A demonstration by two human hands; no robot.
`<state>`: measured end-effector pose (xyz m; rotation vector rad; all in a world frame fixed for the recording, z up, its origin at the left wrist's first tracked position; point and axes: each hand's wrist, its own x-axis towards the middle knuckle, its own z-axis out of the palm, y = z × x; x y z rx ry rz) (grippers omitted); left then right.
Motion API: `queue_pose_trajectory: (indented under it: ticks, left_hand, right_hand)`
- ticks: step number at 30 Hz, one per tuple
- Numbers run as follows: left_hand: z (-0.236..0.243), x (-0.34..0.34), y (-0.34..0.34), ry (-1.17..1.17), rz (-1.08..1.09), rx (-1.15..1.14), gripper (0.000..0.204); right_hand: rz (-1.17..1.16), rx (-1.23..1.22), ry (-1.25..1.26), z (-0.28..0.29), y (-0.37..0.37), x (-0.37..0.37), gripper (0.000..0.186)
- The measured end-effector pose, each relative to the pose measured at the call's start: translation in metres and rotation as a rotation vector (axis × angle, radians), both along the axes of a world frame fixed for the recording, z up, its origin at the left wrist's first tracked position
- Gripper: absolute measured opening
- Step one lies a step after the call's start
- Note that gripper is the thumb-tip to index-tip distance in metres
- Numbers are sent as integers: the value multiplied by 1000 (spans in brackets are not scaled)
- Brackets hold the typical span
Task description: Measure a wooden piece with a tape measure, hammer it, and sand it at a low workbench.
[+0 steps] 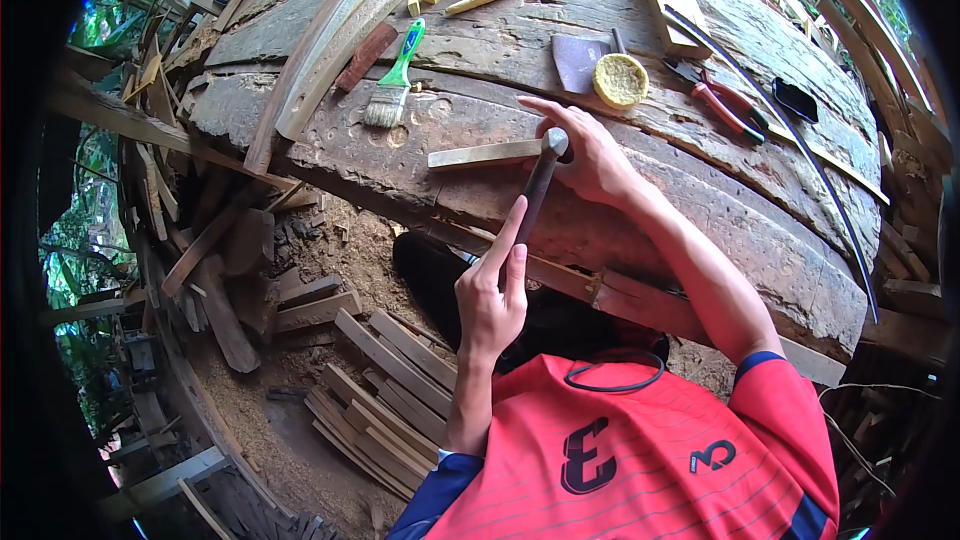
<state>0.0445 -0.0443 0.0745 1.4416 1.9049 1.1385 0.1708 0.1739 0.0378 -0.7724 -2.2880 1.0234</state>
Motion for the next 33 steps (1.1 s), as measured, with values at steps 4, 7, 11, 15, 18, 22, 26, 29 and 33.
queue_pose_trajectory:
  ticks: [4,7,11,15,18,22,26,29,33]
  left_hand:
    - [-22,-8,4,78,58,27,48]
    - [-4,-16,-7,-21,54,-162,48]
    - [-4,-27,-21,-76,40,-22,47]
    - [-20,-37,-16,63,50,57,50]
    - [-13,-32,-19,-217,141,-70,52]
    - [-27,-31,-22,-98,135,42,53]
    - [-17,-22,-25,-62,100,-81,51]
    - [-30,-17,-32,-115,100,71,51]
    - [-19,-13,-20,-146,106,-37,52]
  right_hand:
    - [11,2,8,0,2,-1,82]
    - [5,-18,-2,2,0,2,80]
    - [9,-22,-13,3,-1,0,80]
    - [5,-29,-19,4,2,1,79]
    - [3,-27,-17,5,-1,-1,79]
    - [2,-22,-20,6,0,-1,78]
    - [-3,-26,-24,4,-2,2,77]
    - [12,-53,-23,8,-2,-2,77]
    - [5,-26,-23,4,0,-1,77]
